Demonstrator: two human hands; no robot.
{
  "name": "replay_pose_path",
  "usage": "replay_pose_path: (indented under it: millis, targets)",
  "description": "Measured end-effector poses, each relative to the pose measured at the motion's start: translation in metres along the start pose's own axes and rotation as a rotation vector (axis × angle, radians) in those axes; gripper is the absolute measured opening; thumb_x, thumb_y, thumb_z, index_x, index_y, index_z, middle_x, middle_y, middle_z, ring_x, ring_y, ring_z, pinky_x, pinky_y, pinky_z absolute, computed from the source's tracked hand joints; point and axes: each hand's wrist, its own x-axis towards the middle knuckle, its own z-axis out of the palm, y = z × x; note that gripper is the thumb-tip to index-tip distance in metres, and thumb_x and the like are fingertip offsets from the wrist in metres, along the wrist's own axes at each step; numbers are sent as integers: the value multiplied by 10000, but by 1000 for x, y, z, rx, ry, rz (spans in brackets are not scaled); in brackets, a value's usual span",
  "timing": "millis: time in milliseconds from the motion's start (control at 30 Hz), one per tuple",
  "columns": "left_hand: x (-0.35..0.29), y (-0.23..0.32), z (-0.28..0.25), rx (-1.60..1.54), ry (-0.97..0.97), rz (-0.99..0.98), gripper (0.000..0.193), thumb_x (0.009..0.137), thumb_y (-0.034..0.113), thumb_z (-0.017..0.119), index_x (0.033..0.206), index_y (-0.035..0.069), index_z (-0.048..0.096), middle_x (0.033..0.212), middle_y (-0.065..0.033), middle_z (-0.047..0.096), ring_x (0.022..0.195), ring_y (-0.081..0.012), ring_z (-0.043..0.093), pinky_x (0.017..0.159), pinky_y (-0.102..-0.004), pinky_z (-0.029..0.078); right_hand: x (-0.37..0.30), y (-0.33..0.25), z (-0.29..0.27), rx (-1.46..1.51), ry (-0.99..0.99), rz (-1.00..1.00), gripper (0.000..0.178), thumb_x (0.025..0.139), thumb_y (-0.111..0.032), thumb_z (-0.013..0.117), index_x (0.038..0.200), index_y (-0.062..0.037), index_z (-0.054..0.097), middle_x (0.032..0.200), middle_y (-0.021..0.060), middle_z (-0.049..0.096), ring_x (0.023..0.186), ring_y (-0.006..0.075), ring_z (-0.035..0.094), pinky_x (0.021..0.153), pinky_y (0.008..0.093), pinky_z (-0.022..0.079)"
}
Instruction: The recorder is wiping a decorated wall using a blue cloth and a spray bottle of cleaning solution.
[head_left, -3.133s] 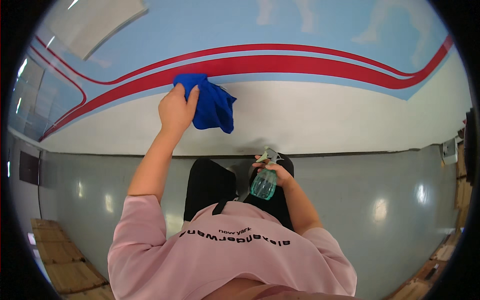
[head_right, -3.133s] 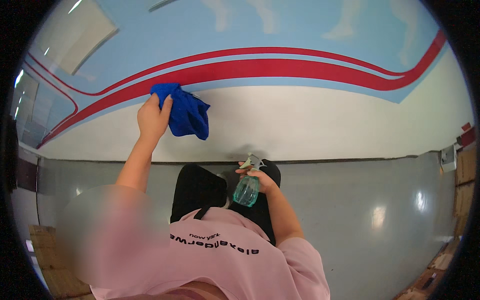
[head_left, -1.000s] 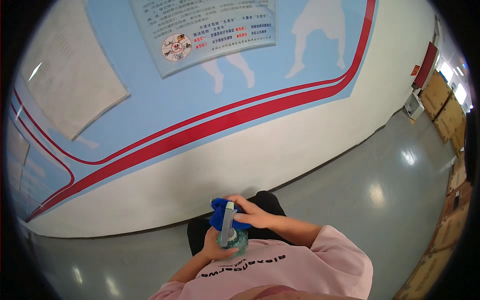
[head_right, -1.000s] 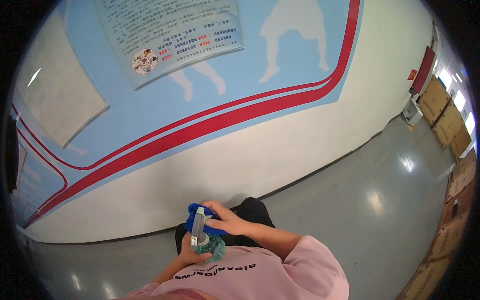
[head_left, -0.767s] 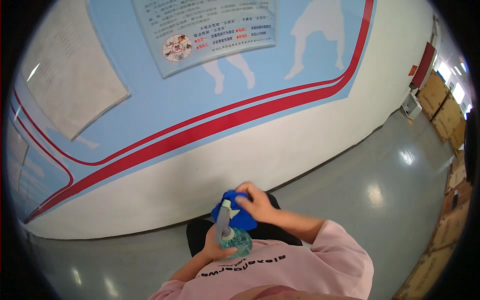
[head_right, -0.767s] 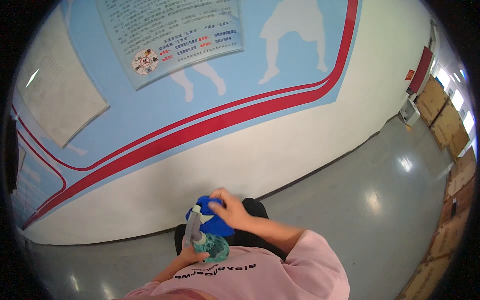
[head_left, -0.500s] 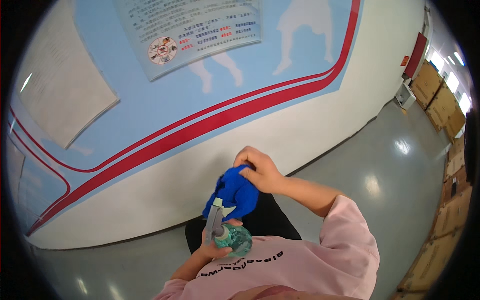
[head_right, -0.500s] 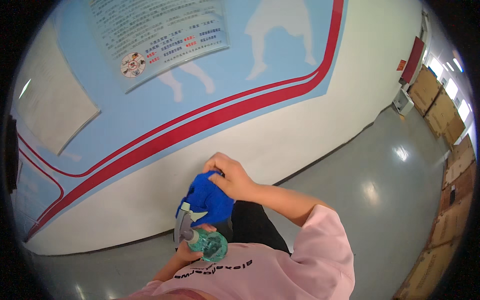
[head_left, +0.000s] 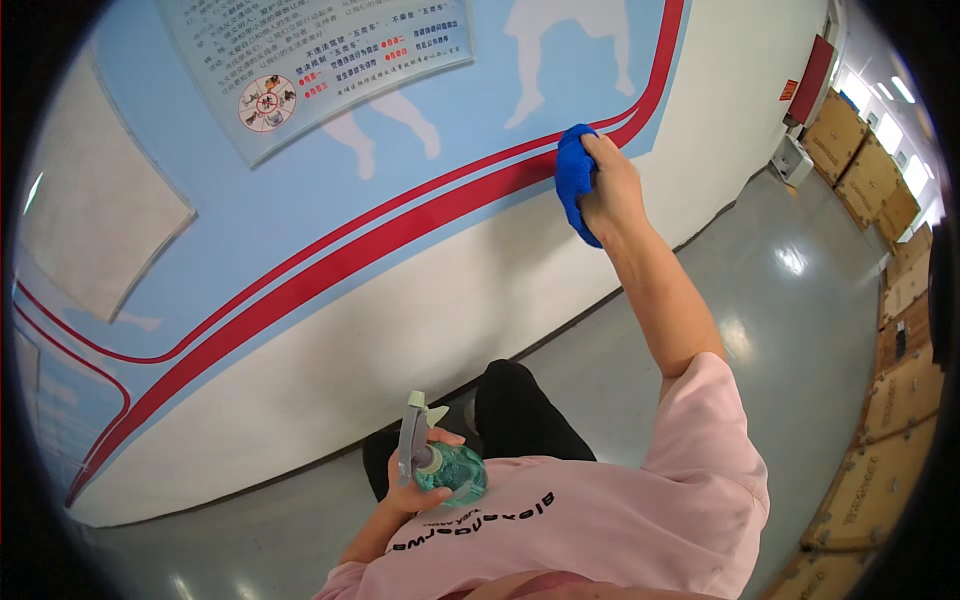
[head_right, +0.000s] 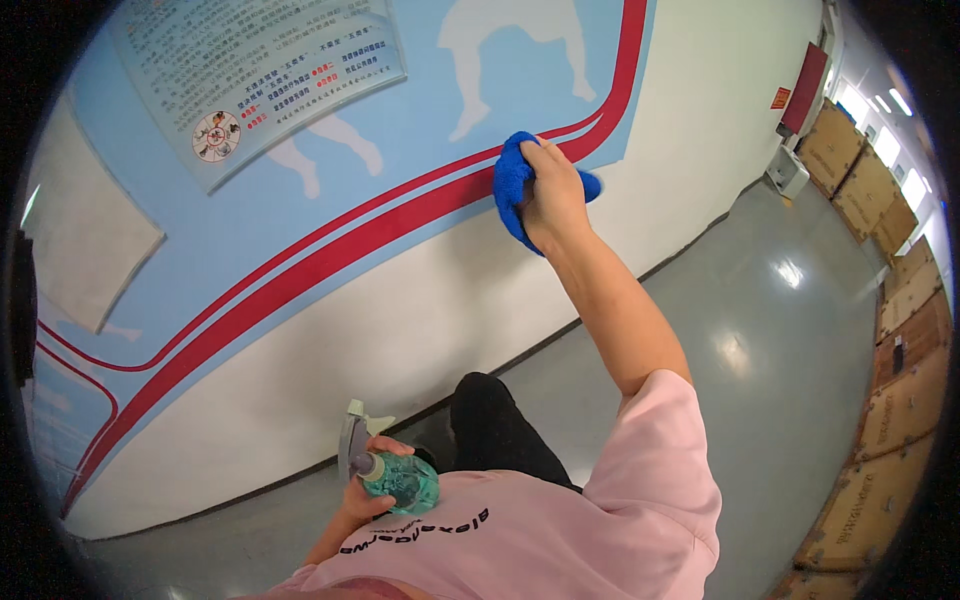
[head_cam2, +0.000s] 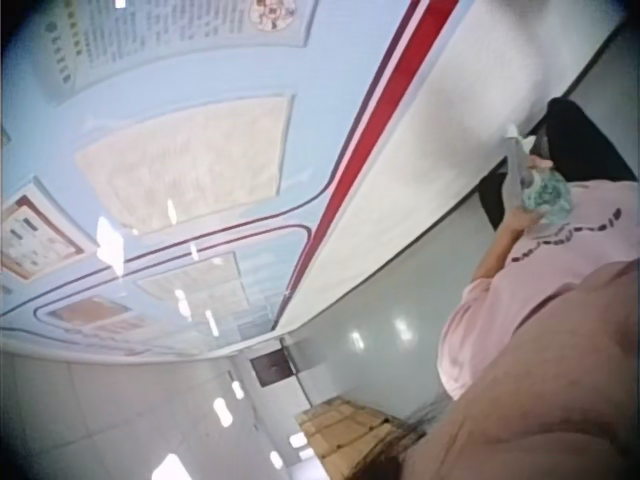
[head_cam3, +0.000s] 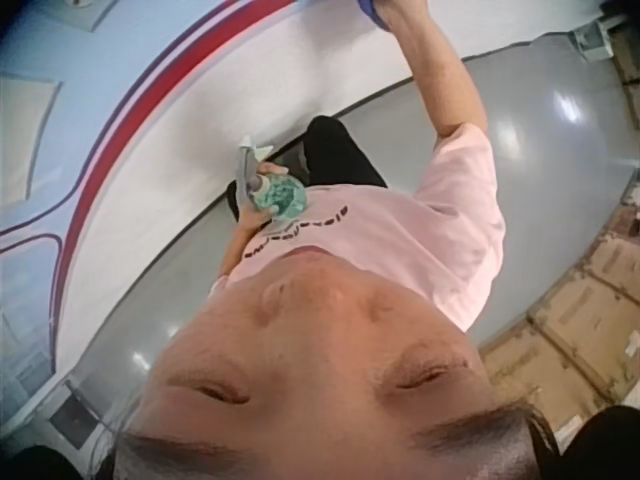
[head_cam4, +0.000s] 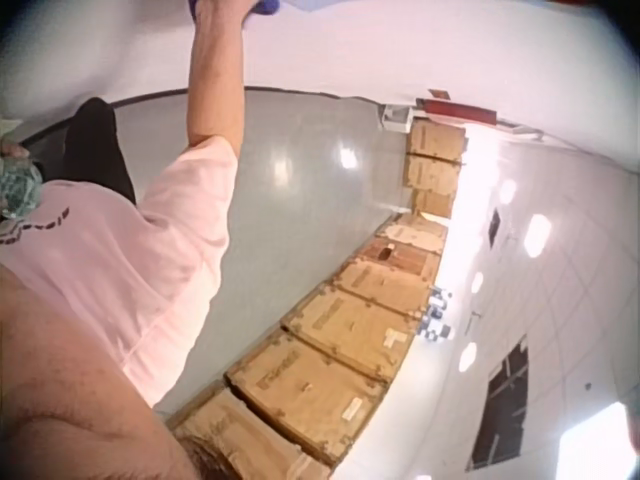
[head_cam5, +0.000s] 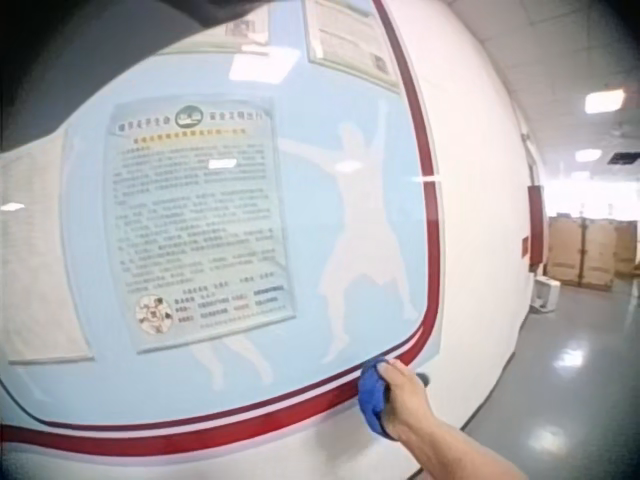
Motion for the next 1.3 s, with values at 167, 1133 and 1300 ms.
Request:
replay_pose_path:
  millis: [167,1133,1300]
  targets:
    - [-4,1,-3,65,19,-19,666,619,215,792,1168,-54,526,1132,-163,602,1019,-224,594,897,-341,456,8,-9,9,-71,56,-74,120,935,-211,512,944,-92,522,858,24,546,777,144,558,739,308,453]
    - [-9,13,-2,270,70,-110,651,532,156,791,1132,14,584,1111,-92,622,970,-173,582,889,-314,433,103,5,19,-1185,70,-1629,367,723,-127,644,1088,-88,633,1056,139,528,1042,385,467,970,482,367]
    - [-9,13,1,279,64,-108,651,531,155,795,1130,13,583,1107,-92,623,970,-174,581,887,-316,434,83,48,-11,-1299,102,-1320,479,702,-305,717,1109,-69,631,1225,191,497,1201,449,377,1055,566,251]
